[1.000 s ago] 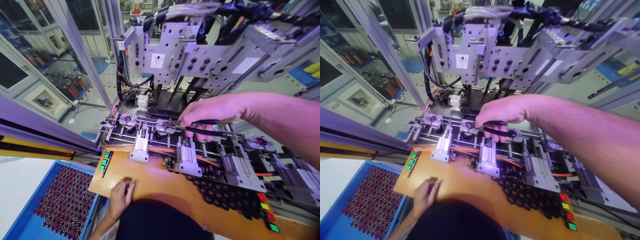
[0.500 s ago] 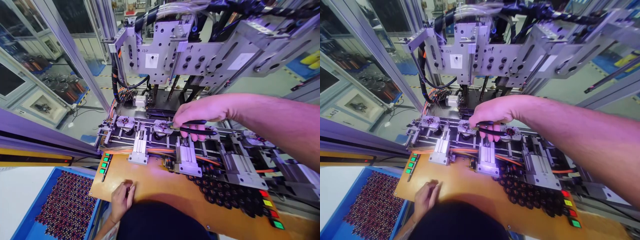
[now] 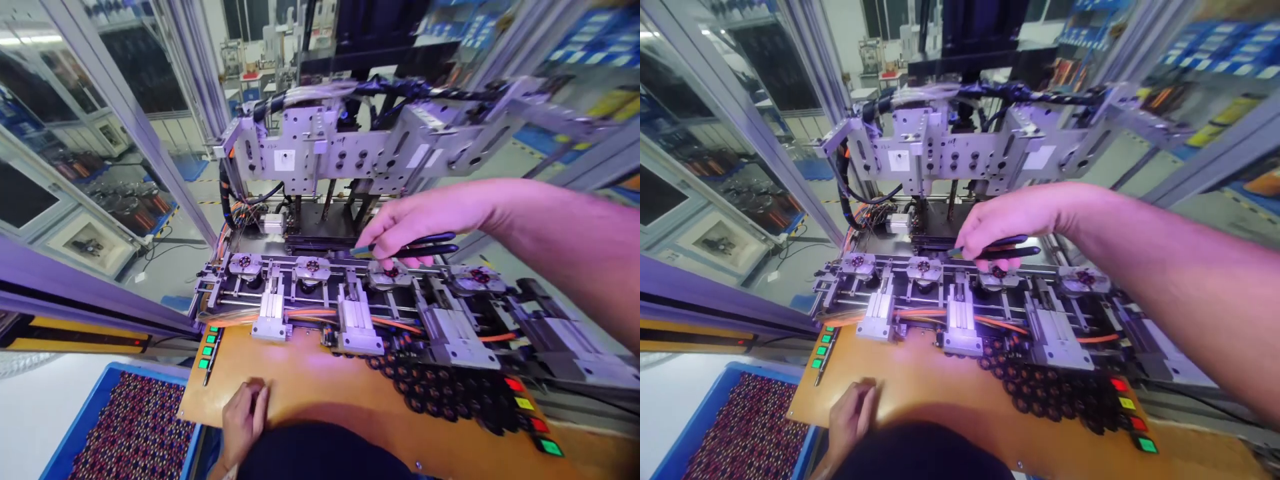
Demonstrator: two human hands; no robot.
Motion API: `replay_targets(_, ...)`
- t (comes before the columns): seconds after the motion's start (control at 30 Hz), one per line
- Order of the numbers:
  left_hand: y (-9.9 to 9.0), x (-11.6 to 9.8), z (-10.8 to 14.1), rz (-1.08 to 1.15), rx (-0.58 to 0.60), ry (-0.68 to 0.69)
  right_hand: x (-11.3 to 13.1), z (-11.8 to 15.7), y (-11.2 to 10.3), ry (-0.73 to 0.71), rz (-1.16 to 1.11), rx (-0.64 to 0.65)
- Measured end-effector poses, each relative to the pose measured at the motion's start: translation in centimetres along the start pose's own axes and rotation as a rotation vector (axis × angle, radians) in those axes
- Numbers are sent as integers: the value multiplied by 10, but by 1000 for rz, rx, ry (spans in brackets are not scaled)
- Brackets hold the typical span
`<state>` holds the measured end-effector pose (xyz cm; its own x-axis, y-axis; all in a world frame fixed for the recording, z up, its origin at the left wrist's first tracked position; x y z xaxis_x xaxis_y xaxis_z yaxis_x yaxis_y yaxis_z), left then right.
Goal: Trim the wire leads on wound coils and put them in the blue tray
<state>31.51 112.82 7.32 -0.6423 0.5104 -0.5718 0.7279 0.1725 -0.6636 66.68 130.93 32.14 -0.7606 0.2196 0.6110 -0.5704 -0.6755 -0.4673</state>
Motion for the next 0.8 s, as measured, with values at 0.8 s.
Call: replay_targets(0.8,4,10,0,-55,2,-146,-94,14,-12,194,85,67)
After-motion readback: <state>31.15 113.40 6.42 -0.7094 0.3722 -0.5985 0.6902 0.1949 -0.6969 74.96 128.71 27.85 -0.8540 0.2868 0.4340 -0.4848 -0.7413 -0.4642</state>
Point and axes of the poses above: each hand's wrist, its own z-axis away from the middle knuckle, its own y-axis out of the palm, x = y × z, the point moved 3 cm from there along -z, towards the middle knuckle, and after that the axes turned 10 degrees about z, right-handed, at the moved point
